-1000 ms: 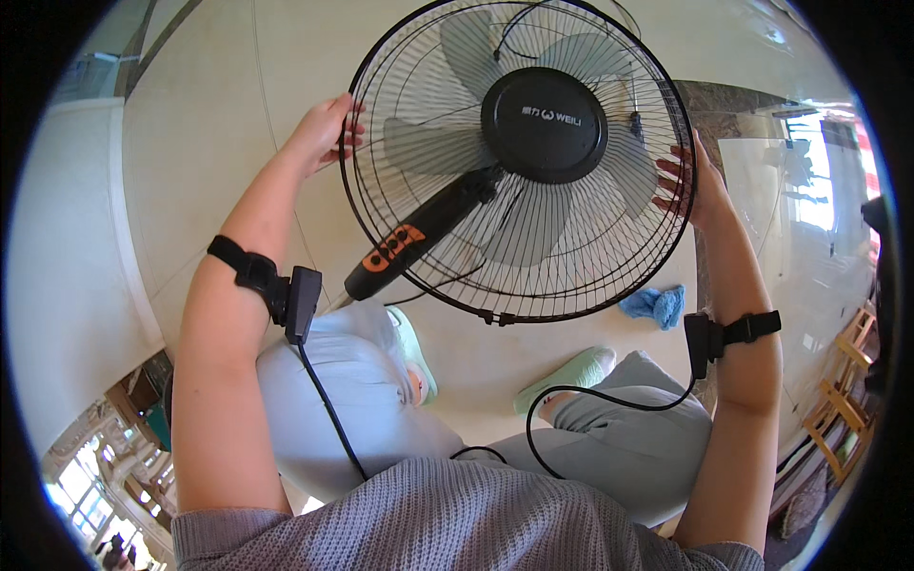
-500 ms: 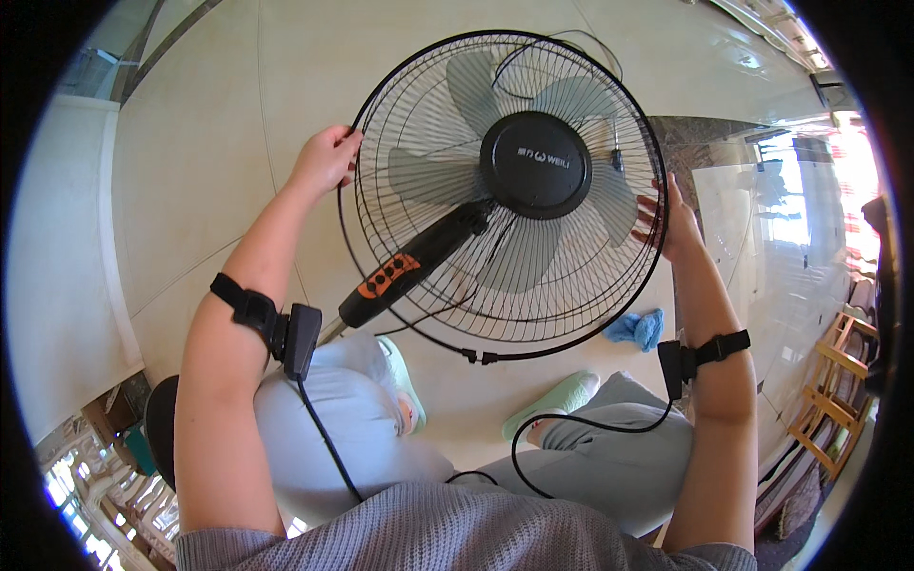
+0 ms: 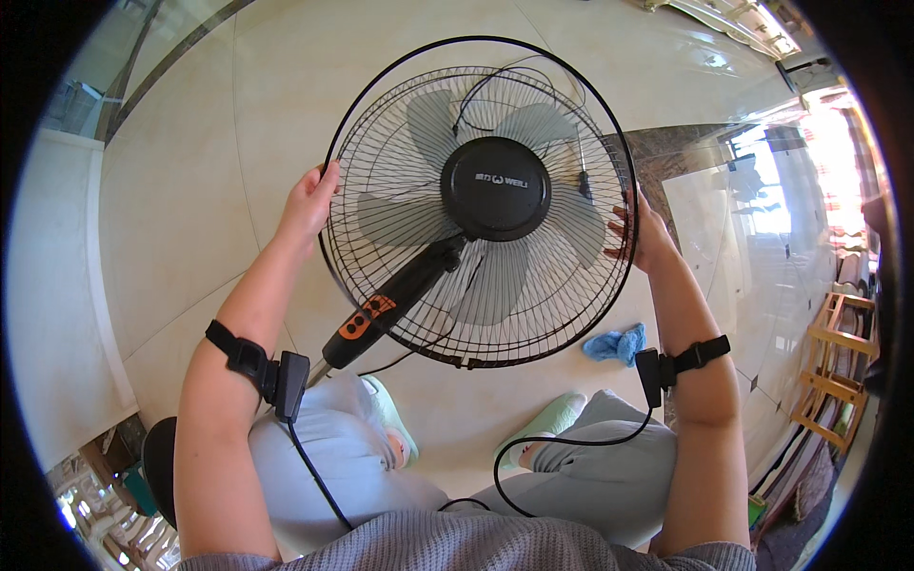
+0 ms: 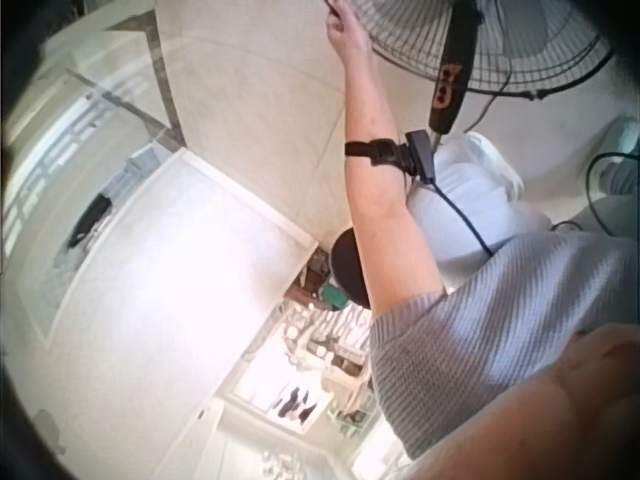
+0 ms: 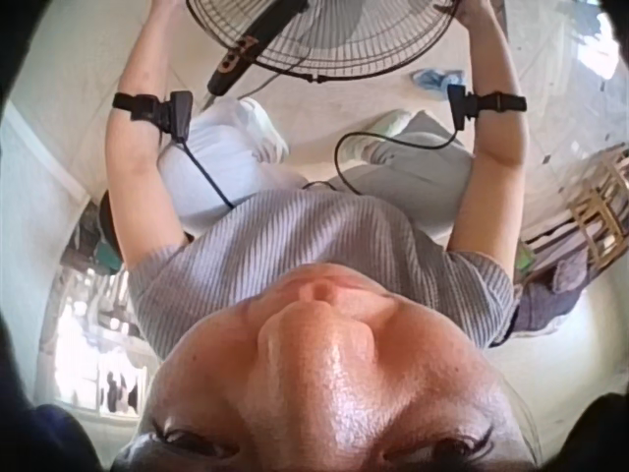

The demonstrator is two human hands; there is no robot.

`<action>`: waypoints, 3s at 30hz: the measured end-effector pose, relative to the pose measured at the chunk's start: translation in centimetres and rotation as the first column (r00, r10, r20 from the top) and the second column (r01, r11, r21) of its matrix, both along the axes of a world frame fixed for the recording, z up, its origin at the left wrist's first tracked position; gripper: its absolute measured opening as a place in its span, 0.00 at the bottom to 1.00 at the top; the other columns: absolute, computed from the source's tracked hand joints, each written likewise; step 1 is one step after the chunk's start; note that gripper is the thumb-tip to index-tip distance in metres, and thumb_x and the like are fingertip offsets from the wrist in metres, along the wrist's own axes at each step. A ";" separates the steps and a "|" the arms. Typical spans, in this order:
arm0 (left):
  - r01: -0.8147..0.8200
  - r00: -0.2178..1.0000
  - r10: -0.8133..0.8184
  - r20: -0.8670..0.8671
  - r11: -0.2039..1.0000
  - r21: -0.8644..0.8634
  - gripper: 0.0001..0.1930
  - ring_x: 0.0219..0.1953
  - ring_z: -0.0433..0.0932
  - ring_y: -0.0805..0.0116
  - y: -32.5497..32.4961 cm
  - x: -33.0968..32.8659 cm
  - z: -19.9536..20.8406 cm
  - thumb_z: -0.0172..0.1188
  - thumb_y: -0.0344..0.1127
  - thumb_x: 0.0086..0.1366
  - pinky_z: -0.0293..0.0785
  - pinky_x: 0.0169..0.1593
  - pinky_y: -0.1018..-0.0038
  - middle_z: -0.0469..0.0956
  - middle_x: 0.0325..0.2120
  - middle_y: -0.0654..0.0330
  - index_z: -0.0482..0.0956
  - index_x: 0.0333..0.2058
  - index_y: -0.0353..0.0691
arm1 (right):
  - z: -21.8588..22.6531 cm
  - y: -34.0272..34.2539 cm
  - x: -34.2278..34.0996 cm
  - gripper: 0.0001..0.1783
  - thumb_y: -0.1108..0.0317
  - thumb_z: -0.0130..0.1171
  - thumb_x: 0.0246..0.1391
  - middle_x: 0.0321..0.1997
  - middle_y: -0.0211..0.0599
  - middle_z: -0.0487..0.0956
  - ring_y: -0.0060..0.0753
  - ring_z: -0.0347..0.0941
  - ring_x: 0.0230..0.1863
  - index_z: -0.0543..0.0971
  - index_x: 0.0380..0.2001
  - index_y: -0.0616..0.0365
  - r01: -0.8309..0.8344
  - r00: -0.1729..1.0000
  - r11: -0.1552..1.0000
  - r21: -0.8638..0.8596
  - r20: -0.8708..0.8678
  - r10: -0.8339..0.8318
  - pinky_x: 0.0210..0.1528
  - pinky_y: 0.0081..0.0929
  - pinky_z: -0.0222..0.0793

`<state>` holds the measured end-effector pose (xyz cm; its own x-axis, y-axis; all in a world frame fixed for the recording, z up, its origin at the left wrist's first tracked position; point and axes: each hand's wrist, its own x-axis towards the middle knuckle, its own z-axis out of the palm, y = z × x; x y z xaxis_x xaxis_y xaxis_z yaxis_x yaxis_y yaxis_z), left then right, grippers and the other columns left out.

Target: The person assembles a standing electric fan by attaching the front grille to the fan head and then tightening the securing screw with a screwdriver. The person uses both hands to align the grille and a screwdriver to fasten it.

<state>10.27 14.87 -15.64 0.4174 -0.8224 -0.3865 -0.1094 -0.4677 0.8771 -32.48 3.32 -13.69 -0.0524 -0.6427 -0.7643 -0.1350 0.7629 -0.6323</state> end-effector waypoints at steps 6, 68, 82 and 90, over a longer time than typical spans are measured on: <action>-0.084 0.996 0.085 -0.028 0.996 0.003 0.25 0.38 0.65 0.78 -1.1 -0.6 1.3 0.49 0.55 0.61 0.59 0.45 0.79 0.71 0.34 0.67 0.71 0.47 0.42 | 2.6 0.5 1.3 0.32 0.40 0.39 0.54 0.44 0.26 0.70 0.23 0.67 0.33 0.57 0.59 0.39 -0.088 0.996 0.995 -0.049 0.019 0.089 0.21 0.29 0.65; -0.042 0.998 0.039 0.052 0.998 0.056 0.31 0.46 0.65 0.71 0.4 0.0 1.0 0.62 0.49 0.52 0.58 0.52 0.75 0.68 0.39 0.62 0.64 0.50 0.37 | -0.9 -1.0 0.1 0.30 0.37 0.45 0.50 0.47 0.26 0.64 0.33 0.61 0.44 0.60 0.54 0.33 -0.064 0.996 0.994 -0.087 -0.059 0.059 0.36 0.45 0.65; 0.040 0.990 -0.050 -0.129 0.996 -0.076 0.27 0.47 0.65 0.71 -2.2 1.7 0.1 0.57 0.52 0.57 0.57 0.52 0.73 0.71 0.42 0.60 0.67 0.49 0.40 | 0.9 3.6 1.0 0.21 0.51 0.50 0.55 0.34 0.24 0.68 0.17 0.60 0.37 0.68 0.42 0.55 -0.136 0.985 0.959 -0.248 -0.141 0.104 0.38 0.17 0.56; 0.153 0.981 -0.162 0.107 0.985 0.081 0.38 0.42 0.68 0.70 0.1 1.3 2.1 0.69 0.48 0.44 0.63 0.47 0.74 0.67 0.36 0.59 0.61 0.51 0.37 | 0.0 3.7 -0.6 0.12 0.60 0.49 0.56 0.37 0.23 0.71 0.15 0.64 0.42 0.70 0.39 0.55 -0.210 0.978 0.924 -0.320 -0.081 0.194 0.44 0.17 0.58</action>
<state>11.58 15.01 -13.55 0.3289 -0.8531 -0.4049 -0.2827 -0.4981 0.8197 -33.12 7.04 -13.73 0.0740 -0.8561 -0.5116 -0.3007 0.4699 -0.8299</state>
